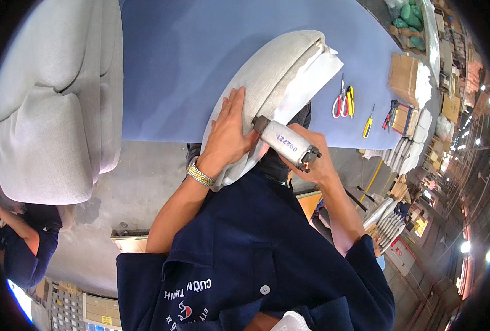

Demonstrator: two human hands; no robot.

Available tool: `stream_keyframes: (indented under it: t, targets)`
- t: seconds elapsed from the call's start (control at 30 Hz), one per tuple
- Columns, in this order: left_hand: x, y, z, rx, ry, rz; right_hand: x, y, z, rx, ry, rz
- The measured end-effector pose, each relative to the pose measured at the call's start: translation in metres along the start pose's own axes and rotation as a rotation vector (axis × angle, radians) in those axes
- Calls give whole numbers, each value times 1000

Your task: The person assembles white cushion covers by folding fabric edges and securing them with a pneumatic staple gun. They trim excess fabric with scissors, reposition the cushion, and reload the staple gun as needed. Completed cushions are stacked on the table.

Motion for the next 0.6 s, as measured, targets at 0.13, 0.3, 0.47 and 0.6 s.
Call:
stream_keyframes:
  t: [0.13,0.3,0.47,0.6]
  targets:
    - [-1,0,2,-7,-2,-10,0,8,-1,3,-22,-14]
    - [-3,0,2,20,7,-31,-1,3,-7,-51,5,-38]
    - [-3,0,2,35,-4,-37,1,4,-2,-44,15,-36]
    - [-1,3,3,50,5,-68,5,3,-2,-59,16,-27]
Point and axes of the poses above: each hand's wrist, its own y-axis away from the middle knuckle, its own x-axis out of the back of the hand, z = x × y, the point moved 9 cm from there along -y, towards the middle knuckle, and after that the axes turned 7 degrees about x, right-handed, at the moved point
